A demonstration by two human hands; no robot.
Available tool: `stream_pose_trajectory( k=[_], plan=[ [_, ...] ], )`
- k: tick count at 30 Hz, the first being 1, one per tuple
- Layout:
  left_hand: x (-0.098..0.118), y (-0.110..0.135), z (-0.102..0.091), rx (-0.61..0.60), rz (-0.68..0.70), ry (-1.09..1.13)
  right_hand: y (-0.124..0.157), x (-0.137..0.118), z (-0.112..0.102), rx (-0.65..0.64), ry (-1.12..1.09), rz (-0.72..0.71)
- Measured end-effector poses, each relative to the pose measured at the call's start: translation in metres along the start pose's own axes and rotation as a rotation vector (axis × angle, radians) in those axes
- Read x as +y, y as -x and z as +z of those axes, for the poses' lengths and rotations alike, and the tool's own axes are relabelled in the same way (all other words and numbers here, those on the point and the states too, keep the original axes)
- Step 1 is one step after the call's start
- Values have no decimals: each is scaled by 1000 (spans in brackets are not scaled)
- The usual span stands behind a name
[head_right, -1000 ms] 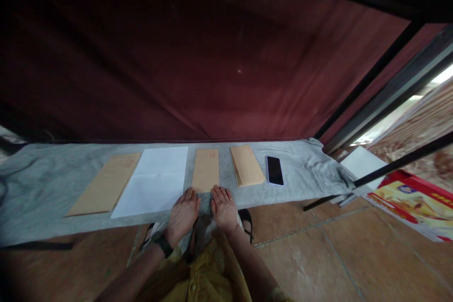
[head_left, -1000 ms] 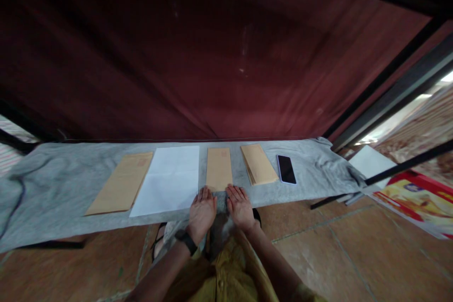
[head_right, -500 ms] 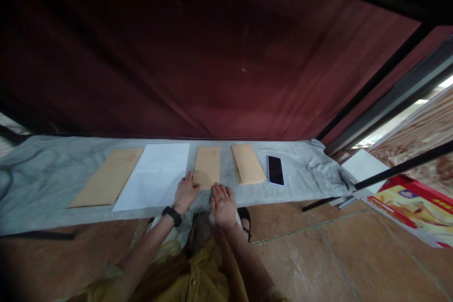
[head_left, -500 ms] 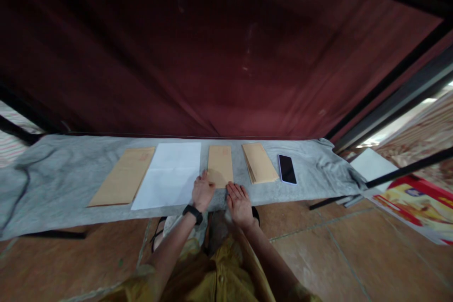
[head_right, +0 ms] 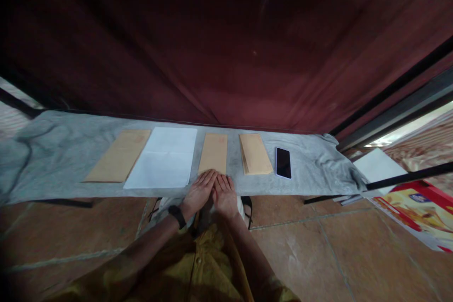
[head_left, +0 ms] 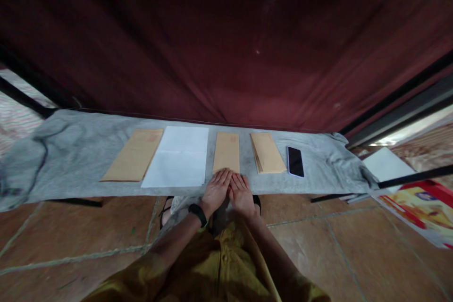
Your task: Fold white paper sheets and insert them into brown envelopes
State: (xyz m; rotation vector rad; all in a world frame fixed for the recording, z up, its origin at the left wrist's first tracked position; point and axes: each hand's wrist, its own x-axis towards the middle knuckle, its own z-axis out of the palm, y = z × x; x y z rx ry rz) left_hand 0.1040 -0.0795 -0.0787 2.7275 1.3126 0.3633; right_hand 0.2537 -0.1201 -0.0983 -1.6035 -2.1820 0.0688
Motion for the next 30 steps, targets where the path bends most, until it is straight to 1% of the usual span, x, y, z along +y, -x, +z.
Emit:
stream_pose_trajectory(
  k=[4, 8, 15, 20, 24, 27, 30],
  plan=[
    [-2, 9, 4, -6, -2, -17, 0, 1, -3, -34, -17, 1],
    [1, 11, 2, -8, -54, -17, -1, 6, -5, -58, -32, 0],
    [3, 15, -1, -17, -81, -2, 3, 11, -12, -45, -34, 14],
    [0, 21, 1, 10, -84, 19, 5, 15, -20, -15, -45, 46],
    [-3, 24, 6, 38, -64, -2, -5, 7, -20, 16, -84, 36],
    [-4, 23, 12, 62, -55, -31, -17, -6, -14, -10, -148, -8],
    [-5, 24, 17, 67, -72, -60, -23, -15, -8, -30, -172, -2]
  ],
)
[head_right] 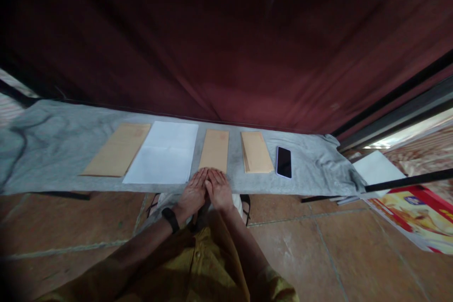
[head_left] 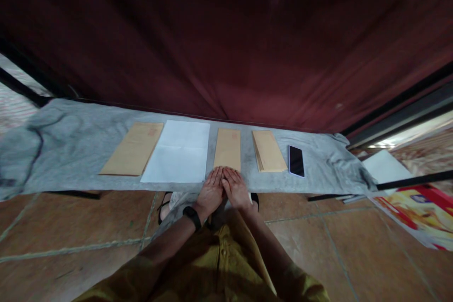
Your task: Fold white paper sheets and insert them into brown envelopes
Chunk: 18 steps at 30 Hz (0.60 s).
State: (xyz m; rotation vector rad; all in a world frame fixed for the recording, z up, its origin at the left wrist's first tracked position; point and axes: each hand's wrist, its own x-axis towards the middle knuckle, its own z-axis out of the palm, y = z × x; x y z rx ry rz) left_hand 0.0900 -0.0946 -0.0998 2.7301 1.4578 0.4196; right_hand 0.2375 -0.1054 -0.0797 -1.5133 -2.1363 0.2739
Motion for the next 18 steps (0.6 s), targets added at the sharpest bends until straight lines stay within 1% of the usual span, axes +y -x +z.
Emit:
stream_pose_trajectory(
  k=[4, 10, 18],
  plan=[
    [-1, 3, -2, -7, -28, -17, 4, 1, 4, 4, 30, 16],
    [0, 3, -10, -12, -39, -18, 13, 12, 0, -1, 74, 25],
    [0, 3, -12, -22, -88, -23, 23, 25, -4, 42, 96, 12]
  ],
)
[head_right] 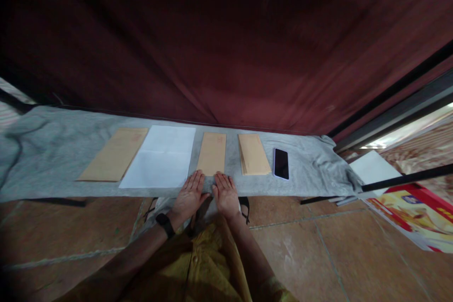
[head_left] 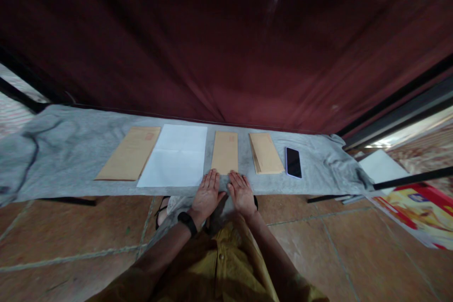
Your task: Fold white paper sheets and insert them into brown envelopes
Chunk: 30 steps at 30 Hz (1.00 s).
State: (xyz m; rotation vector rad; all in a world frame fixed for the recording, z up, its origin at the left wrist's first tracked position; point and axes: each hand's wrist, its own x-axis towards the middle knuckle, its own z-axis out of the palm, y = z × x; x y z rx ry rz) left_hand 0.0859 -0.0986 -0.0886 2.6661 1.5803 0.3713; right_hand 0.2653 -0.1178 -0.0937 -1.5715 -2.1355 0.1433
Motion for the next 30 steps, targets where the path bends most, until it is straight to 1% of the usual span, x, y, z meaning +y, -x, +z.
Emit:
stream_pose_trajectory(
  k=[6, 9, 13, 18, 21, 25, 30],
  plan=[
    [4, -5, -6, 0, -33, 29, 3, 4, -3, 12, 1, -4],
    [9, -11, -8, 3, 4, 38, 2, 3, -3, 13, 1, 1],
    [19, -17, -5, -9, 58, 41, 2, 3, -2, 12, -1, 20],
    [25, -19, -3, -31, 24, 29, 2, 3, -2, 6, -3, 18],
    [22, -18, -5, -33, -4, 31, 2, 3, -3, 5, 3, 22],
    [13, -14, -8, -11, -34, 30, 2, 1, -4, -5, -2, 37],
    [5, -8, -5, 28, -68, 37, 2, 0, -3, 8, 10, 46]
  ],
)
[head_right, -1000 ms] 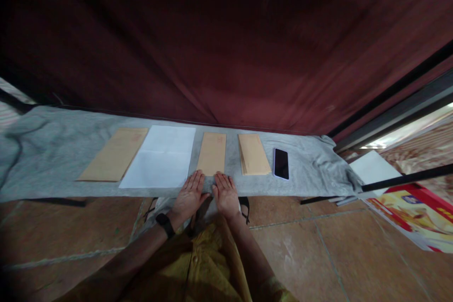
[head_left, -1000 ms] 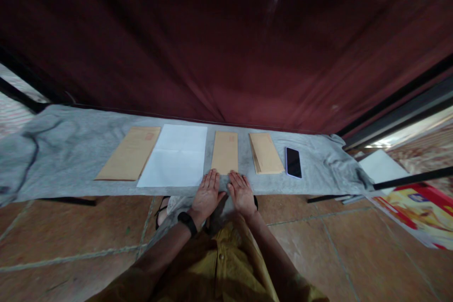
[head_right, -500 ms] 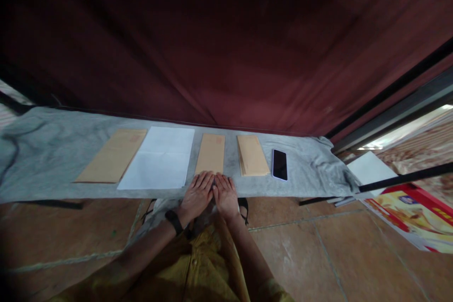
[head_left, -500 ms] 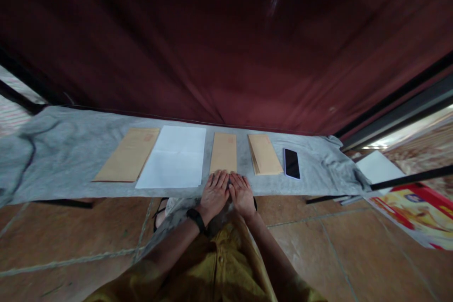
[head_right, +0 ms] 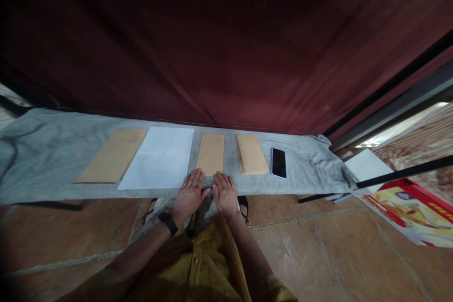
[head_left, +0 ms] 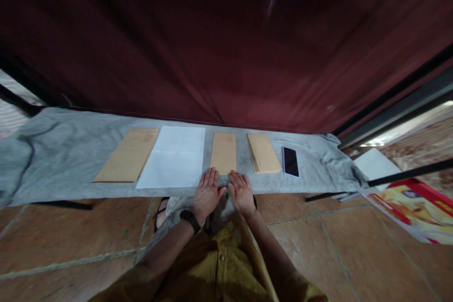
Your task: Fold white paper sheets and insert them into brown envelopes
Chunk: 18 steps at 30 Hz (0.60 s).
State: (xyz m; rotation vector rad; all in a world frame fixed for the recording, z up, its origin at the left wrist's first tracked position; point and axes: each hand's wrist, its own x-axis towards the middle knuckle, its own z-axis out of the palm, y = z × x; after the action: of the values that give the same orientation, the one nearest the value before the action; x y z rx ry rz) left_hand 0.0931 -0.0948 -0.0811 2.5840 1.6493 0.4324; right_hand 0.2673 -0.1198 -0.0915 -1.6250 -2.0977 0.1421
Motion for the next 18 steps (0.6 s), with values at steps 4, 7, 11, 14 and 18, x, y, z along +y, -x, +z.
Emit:
stream_pose_trajectory(
  k=[4, 7, 11, 14, 18],
  plan=[
    [0, 3, 2, 20, -21, -23, 0, 0, 1, 8, 4, 16],
    [2, 3, 3, 30, -21, -32, 1, -1, 2, 16, 14, 18],
    [3, 3, 2, 36, -4, -47, 2, -4, 5, 54, 39, 29],
    [3, 2, 2, 30, -1, -66, 3, -6, 6, 82, 57, 36],
    [1, 1, 3, 29, -12, -74, 4, -6, 8, 100, 80, 35]
  ],
)
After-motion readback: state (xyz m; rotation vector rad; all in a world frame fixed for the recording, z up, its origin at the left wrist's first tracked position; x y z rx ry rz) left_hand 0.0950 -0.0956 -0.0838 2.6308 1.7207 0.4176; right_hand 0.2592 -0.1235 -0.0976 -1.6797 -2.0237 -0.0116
